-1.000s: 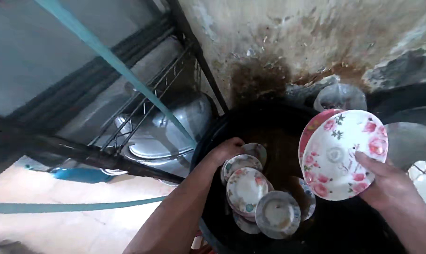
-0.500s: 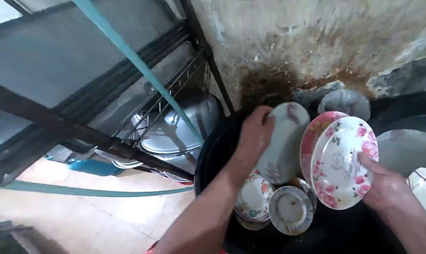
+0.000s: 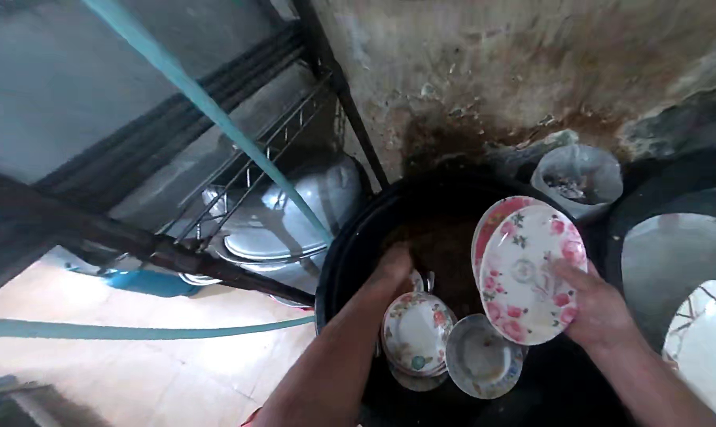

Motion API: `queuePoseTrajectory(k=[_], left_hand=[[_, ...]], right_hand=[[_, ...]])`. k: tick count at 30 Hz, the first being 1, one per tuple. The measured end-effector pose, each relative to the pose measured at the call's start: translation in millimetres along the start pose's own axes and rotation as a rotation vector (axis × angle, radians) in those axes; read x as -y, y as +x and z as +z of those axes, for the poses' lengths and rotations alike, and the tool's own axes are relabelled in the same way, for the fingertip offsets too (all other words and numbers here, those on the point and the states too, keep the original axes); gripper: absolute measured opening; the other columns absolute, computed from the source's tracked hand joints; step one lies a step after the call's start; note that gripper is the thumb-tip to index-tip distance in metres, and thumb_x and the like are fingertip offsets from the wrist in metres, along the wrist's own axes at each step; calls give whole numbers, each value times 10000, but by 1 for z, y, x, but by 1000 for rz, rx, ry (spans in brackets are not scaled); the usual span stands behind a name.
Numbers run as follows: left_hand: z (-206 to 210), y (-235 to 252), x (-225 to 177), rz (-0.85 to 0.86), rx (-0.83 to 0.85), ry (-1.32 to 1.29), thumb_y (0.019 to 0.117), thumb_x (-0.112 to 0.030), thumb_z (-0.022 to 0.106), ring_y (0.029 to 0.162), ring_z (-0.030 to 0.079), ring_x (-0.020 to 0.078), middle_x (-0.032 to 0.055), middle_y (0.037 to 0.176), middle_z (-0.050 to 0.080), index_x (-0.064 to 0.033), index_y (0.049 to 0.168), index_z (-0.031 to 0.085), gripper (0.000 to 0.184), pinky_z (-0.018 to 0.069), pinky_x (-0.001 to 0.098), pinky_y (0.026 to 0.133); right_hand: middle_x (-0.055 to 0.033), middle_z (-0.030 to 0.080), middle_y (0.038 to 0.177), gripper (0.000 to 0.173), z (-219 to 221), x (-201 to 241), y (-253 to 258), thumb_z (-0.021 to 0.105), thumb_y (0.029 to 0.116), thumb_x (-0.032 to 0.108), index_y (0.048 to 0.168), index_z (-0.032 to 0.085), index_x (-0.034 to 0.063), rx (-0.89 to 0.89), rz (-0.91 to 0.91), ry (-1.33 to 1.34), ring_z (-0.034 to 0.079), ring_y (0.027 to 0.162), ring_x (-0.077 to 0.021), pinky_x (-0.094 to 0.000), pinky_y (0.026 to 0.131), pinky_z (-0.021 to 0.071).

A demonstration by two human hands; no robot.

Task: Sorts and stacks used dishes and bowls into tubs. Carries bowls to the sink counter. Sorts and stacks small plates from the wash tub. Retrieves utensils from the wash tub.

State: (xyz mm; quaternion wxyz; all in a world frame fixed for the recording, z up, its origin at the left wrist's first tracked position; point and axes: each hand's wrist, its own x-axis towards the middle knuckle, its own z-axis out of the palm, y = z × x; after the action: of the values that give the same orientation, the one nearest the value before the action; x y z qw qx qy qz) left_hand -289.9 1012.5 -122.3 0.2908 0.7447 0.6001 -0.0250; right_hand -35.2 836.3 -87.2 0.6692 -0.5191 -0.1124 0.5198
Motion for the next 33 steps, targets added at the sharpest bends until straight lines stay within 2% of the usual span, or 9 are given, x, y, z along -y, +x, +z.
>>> queuePoseTrajectory(k=[4, 8, 12, 17, 21, 24, 26, 30, 33], left_hand=[[1, -4, 55, -81, 96, 233, 1015, -164, 596, 1400, 462, 431, 200, 1527, 485, -75, 1428, 577, 423, 401, 633, 1122], [-21, -19, 68, -20, 48, -16, 943, -124, 709, 1275, 563, 379, 204, 1360, 597, -45, 1199, 706, 269, 458, 599, 1064], [-58, -58, 49, 111, -146, -225, 1000, -95, 657, 1250, 602, 291, 156, 1356, 626, -32, 1197, 688, 209, 471, 525, 1073], [-73, -88, -20, 113, -436, -635, 1003, -128, 644, 885, 691, 148, 88, 1046, 701, -57, 1258, 619, 266, 598, 368, 800], [-26, -82, -74, 96, -205, -913, 989, -127, 655, 947, 682, 183, 117, 1122, 680, -48, 1283, 609, 308, 597, 393, 823], [6, -66, -80, 127, 6, -885, 1087, -340, 491, 1222, 610, 219, 129, 1344, 631, -68, 1370, 607, 410, 504, 463, 1036], [5, -50, -62, 113, 9, -707, 1118, -405, 360, 1375, 517, 257, 143, 1470, 562, -63, 1425, 580, 509, 418, 507, 1147], [7, -14, 22, -191, -107, -147, 1081, -314, 506, 1377, 486, 437, 256, 1482, 511, -17, 1418, 568, 453, 400, 624, 1122], [0, -17, 45, -260, -44, -55, 1069, -268, 536, 1357, 513, 428, 252, 1470, 524, -25, 1433, 559, 438, 421, 604, 1114]], right_hand=[[-67, 701, 1133, 378, 3, -23, 2, 477, 1083, 195, 1455, 459, 137, -105, -16, -31, 722, 951, -166, -393, 806, 629], [-71, 697, 1123, 369, 4, -21, 2, 481, 1084, 222, 1440, 477, 129, -188, -22, -93, 719, 953, -158, -384, 816, 624], [-68, 653, 1186, 406, 3, -21, -1, 459, 1096, 238, 1487, 414, 142, -227, -59, -142, 692, 998, -144, -382, 847, 602], [-80, 643, 1209, 434, 5, -22, 0, 460, 1097, 292, 1507, 409, 162, -254, -18, -252, 682, 1018, -157, -406, 865, 589], [-90, 642, 1217, 446, 3, -26, 3, 446, 1098, 325, 1506, 409, 147, -222, 40, -245, 676, 1034, -171, -425, 864, 590], [-86, 678, 1174, 444, 0, -29, 7, 422, 1102, 360, 1487, 446, 137, -180, 44, -162, 699, 1007, -183, -428, 844, 605], [-73, 684, 1156, 433, -2, -31, 9, 409, 1104, 377, 1446, 477, 120, -155, 16, -104, 699, 1013, -172, -418, 863, 606], [-86, 683, 1180, 438, -3, -34, 9, 442, 1093, 386, 1434, 498, 116, -172, -3, -53, 693, 1050, -187, -441, 893, 596], [-83, 670, 1188, 451, 0, -31, 7, 421, 1099, 394, 1450, 480, 117, -200, 6, -82, 680, 1050, -176, -430, 893, 585]])
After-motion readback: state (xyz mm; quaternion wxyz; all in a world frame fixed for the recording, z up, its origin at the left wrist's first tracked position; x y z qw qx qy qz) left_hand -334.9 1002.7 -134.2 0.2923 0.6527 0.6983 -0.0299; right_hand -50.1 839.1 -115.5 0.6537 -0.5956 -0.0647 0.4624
